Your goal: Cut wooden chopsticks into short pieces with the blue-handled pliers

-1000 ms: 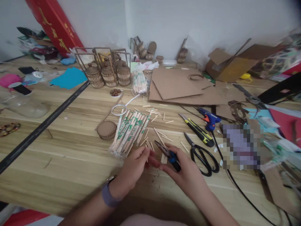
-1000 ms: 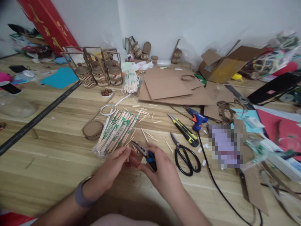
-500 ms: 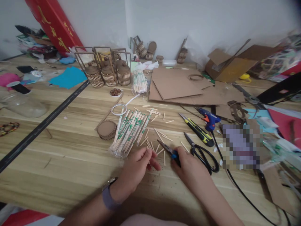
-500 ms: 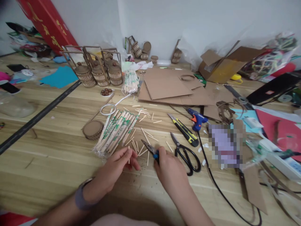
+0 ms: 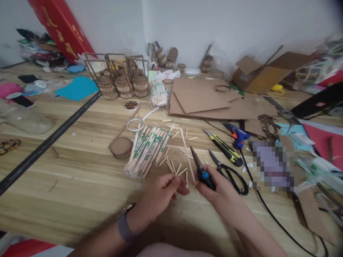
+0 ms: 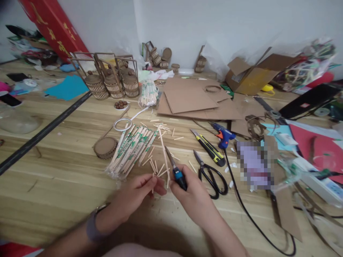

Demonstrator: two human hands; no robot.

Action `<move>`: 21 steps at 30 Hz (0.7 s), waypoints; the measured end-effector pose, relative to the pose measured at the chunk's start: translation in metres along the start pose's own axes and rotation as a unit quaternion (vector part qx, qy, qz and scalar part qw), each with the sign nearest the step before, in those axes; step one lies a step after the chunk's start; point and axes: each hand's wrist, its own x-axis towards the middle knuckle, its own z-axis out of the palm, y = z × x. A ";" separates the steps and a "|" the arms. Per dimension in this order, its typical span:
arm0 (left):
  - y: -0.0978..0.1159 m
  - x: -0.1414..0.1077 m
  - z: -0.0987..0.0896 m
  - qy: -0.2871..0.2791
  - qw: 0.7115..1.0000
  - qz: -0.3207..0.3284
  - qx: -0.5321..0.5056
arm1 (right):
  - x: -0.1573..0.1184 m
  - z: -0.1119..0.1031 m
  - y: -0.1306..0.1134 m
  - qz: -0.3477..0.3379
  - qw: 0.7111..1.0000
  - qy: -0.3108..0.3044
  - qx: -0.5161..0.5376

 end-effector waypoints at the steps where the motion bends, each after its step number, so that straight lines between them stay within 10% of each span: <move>1: 0.000 0.000 0.000 -0.024 1.000 0.002 -0.003 | 0.000 0.003 -0.004 0.006 0.998 0.002 0.061; 8: -0.003 0.000 0.004 -0.120 0.992 0.006 -0.040 | 0.000 0.041 -0.003 0.096 0.940 -0.037 0.325; 21: 0.007 -0.007 -0.001 -0.160 0.986 0.020 0.031 | -0.003 0.028 -0.008 0.051 0.942 -0.083 0.321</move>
